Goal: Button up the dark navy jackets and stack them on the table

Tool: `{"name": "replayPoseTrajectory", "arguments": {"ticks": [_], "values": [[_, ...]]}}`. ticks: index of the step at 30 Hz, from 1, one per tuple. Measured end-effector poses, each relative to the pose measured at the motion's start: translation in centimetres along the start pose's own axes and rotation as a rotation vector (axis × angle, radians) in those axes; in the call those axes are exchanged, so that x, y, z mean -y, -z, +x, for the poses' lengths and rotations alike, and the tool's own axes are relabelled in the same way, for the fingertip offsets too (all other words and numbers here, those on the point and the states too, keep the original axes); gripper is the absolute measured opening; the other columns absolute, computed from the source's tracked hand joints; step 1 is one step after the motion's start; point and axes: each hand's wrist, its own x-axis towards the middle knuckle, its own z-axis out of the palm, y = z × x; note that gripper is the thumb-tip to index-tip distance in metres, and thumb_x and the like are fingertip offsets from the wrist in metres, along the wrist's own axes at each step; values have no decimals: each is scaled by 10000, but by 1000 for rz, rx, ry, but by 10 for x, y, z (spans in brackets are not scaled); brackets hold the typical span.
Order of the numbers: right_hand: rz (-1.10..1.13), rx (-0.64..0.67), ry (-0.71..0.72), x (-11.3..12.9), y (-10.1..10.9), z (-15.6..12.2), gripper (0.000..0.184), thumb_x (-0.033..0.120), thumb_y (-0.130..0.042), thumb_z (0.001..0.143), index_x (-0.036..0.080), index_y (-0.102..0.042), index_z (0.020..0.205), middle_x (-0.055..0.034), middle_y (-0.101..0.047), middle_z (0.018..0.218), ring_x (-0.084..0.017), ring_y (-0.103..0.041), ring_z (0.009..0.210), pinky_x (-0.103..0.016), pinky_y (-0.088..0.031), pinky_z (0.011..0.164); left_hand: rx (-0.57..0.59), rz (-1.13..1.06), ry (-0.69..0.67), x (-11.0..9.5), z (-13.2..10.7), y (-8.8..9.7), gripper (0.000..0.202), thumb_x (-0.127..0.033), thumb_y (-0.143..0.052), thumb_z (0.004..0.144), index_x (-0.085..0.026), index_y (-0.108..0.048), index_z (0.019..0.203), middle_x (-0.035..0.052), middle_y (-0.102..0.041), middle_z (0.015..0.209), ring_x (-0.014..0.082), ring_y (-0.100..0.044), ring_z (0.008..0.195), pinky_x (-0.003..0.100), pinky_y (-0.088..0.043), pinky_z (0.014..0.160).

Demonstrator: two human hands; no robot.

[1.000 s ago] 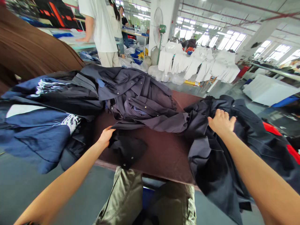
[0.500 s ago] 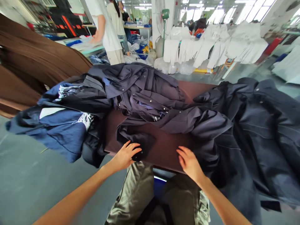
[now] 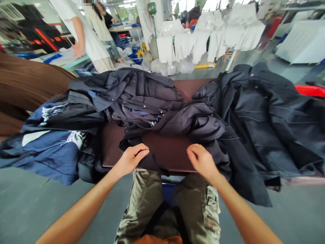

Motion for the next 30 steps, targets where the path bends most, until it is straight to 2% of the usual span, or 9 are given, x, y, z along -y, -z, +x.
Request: {"name": "replayPoseTrajectory", "arguments": {"ticks": [4,9,12,16,19,22,25,28,30], "values": [[467,56,-77,62,-45,-8,260,376,-494,978,218,-683,1059,-68,-707,1015,-212,-653,963,-331,-520,860,54,54,-108,-28,13,-24,228,-307,-491,1004,-175,-648,905,-3,-665,796,110,-598,717,198,-458,694],[720,241,-177,64,-53,-18,356,440,-519,953,192,-548,699,20,-511,702,-123,-475,664,-248,-394,620,43,135,-216,-27,11,-41,180,-293,-528,1004,-181,-644,922,0,-679,822,116,-625,733,206,-473,722],[729,233,-159,65,-50,-24,419,512,-543,942,197,-478,672,35,-449,676,-106,-407,629,-241,-345,577,-18,154,-272,-23,4,-45,159,-268,-541,1003,-179,-638,915,6,-674,817,115,-621,726,217,-479,718],[726,249,-305,71,-57,-29,467,533,-559,916,228,-364,621,84,-353,471,-76,-302,435,-232,-223,430,-148,258,-444,-23,-4,-48,178,-278,-568,993,-180,-654,872,43,-637,841,151,-594,798,269,-490,729],[770,133,-392,76,-61,-29,461,537,-545,910,235,-370,609,95,-363,358,-69,-283,320,-225,-176,367,-158,404,-578,-21,-13,-48,160,-275,-587,986,-186,-660,875,22,-630,754,145,-561,710,285,-463,690],[860,-22,-475,78,-60,-30,394,559,-582,872,216,-509,691,59,-519,394,-93,-415,304,-207,-279,348,-74,455,-574,-19,-28,-47,152,-267,-559,1002,-188,-647,906,-3,-650,695,126,-548,602,271,-447,623],[928,-105,-558,81,-58,-34,424,588,-664,802,181,-632,915,-40,-728,652,-169,-656,480,-234,-471,428,47,460,-487,-24,-45,-45,106,-231,-534,1003,-198,-633,1019,22,-707,835,153,-630,701,281,-509,676],[995,-192,-520,86,-59,-38,503,600,-727,759,179,-652,1025,-96,-770,923,-236,-750,796,-308,-599,612,126,472,-450,-31,-59,-42,174,-167,-524,986,-212,-593,1139,51,-707,993,188,-674,892,320,-565,797],[1016,-227,-452,90,-62,-41,474,626,-691,795,184,-668,966,-86,-749,956,-251,-735,908,-352,-618,723,75,465,-486,-32,-64,-40,153,-162,-533,981,-211,-587,1116,54,-702,999,200,-671,952,340,-574,842]]}}
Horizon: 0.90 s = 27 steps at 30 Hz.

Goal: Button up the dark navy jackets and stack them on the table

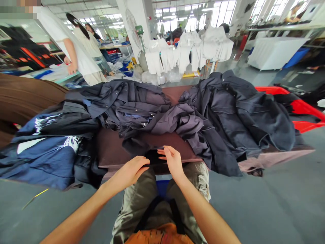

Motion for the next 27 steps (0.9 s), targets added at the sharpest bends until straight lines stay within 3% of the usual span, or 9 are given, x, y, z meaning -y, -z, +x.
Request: {"name": "replayPoseTrajectory", "arguments": {"ticks": [4,6,9,12,15,17,19,27], "values": [[-59,-12,78,-9,-7,-4,349,552,-707,809,212,-628,820,-24,-655,837,-205,-680,825,-370,-608,822,-130,2,-104,5,-7,-2,75,-164,-572,972,-201,-601,1030,23,-704,878,177,-661,849,368,-557,900],[-49,32,53,-18,-9,-6,325,465,-747,770,243,-613,965,-6,-641,855,-197,-660,803,-376,-612,820,-142,-7,-118,7,-10,-4,88,-149,-585,961,-198,-619,1026,28,-708,873,173,-651,833,360,-553,868],[-143,133,25,-31,-9,-9,529,359,-693,795,264,-551,1296,10,-624,813,-187,-632,720,-350,-604,712,-160,-27,-107,8,-14,-8,95,-153,-603,949,-194,-643,1025,49,-715,900,187,-647,876,348,-547,819],[-379,148,92,-39,-11,-11,514,275,-614,842,254,-585,1355,17,-615,742,-171,-597,646,-335,-580,668,-161,-50,-105,9,-16,-11,79,-177,-614,952,-195,-655,1017,54,-716,924,187,-645,894,345,-541,827],[-498,185,227,-39,-13,-14,429,238,-540,897,273,-634,1314,-29,-727,1070,-209,-686,967,-385,-582,914,-160,-45,-92,14,-17,-11,66,-190,-627,951,-197,-652,1012,50,-711,928,185,-638,904,344,-533,835],[-544,235,329,-36,-14,-17,425,222,-499,930,279,-629,1330,-24,-675,1306,-219,-632,1208,-404,-518,1069,-170,-27,-80,19,-18,-10,73,-197,-636,950,-196,-644,1023,49,-702,929,187,-629,910,347,-527,839],[-599,293,410,-33,-15,-20,458,198,-470,950,283,-594,1383,-17,-634,1384,-210,-609,1264,-397,-498,1106,-179,1,-74,23,-21,-10,89,-204,-642,949,-191,-635,1037,53,-692,929,190,-621,909,350,-523,833],[-875,398,648,-18,-15,-33,540,145,-392,995,291,-436,1513,-48,-684,1308,-210,-720,938,-386,-596,862,-153,81,-113,25,-25,-8,47,-221,-631,954,-190,-619,987,49,-657,886,194,-608,880,349,-519,815]]}}
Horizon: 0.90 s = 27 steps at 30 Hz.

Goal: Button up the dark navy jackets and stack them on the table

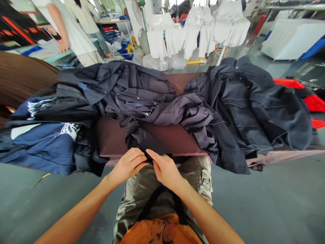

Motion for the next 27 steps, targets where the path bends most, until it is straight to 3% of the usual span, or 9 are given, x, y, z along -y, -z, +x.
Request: {"name": "replayPoseTrajectory", "arguments": {"ticks": [6,12,18,23,27], "values": [[-128,60,85,8,5,4,527,127,-358,1004,235,-393,1518,-88,-735,1178,-219,-708,845,-381,-576,773,-29,25,-22,1,1,3,87,-243,-645,945,-175,-597,969,55,-641,866,199,-597,845,345,-517,783],[-139,49,136,11,0,6,575,83,-349,971,154,-292,1539,-147,-681,1247,-250,-683,1014,-434,-577,871,83,68,78,2,5,-1,247,-239,-570,967,-133,-560,1190,147,-645,1160,274,-596,1084,437,-511,951],[-126,58,78,17,-7,11,544,124,-393,976,117,-308,1513,-180,-638,1218,-281,-620,1087,-482,-570,927,164,121,81,-1,4,-14,170,-132,-459,932,-137,-597,1030,109,-677,929,253,-613,849,404,-519,802],[-164,19,26,12,-16,10,573,183,-430,1000,104,-256,1540,-165,-646,1128,-279,-619,986,-491,-579,895,256,94,140,-1,5,-19,163,-110,-457,872,-165,-601,926,99,-679,892,253,-616,825,409,-487,792],[-179,-23,-6,4,-18,10,561,190,-417,1006,102,-264,1539,-185,-644,1188,-290,-626,1040,-496,-573,916,234,-25,176,0,7,-23,146,-108,-450,870,-178,-575,846,71,-657,809,229,-597,769,396,-472,782]]}}
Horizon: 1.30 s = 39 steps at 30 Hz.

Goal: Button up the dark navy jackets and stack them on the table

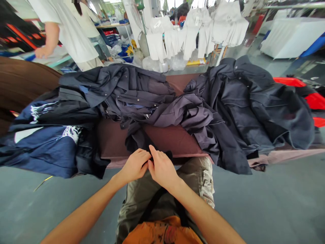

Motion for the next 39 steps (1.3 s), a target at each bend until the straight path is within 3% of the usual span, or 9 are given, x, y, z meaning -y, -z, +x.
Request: {"name": "replayPoseTrajectory", "arguments": {"ticks": [8,13,23,33,39], "values": [[29,38,31,-3,2,5,544,183,-465,971,89,-351,1494,-178,-646,1214,-278,-604,1002,-487,-554,924,-91,-379,96,-2,4,-4,120,-143,-464,904,-192,-572,893,43,-669,862,198,-608,823,382,-461,849],[4,67,-8,2,-1,8,532,183,-484,957,45,-399,1463,-181,-650,1163,-283,-587,1015,-489,-535,952,-143,-367,105,-5,4,-11,172,-163,-460,906,-197,-612,977,46,-679,879,211,-613,832,385,-460,826],[-176,147,-135,8,-7,9,559,207,-518,929,45,-442,1459,-159,-630,1124,-283,-562,994,-465,-526,949,-254,-305,128,-6,7,-26,125,-176,-458,843,-198,-575,881,52,-651,811,213,-601,761,376,-484,756],[-26,36,-126,0,-9,13,489,203,-493,932,74,-489,1403,-174,-646,1135,-294,-590,1035,-504,-541,943,-189,-360,232,-4,7,-26,116,-199,-486,880,-191,-599,907,69,-653,851,218,-569,799,366,-496,740],[172,-67,-127,-9,-8,14,381,183,-457,961,152,-544,1331,-127,-671,1176,-242,-629,1080,-445,-543,989,-171,-439,268,-2,8,-26,123,-202,-482,920,-192,-560,825,64,-638,819,217,-562,828,345,-487,743]]}}
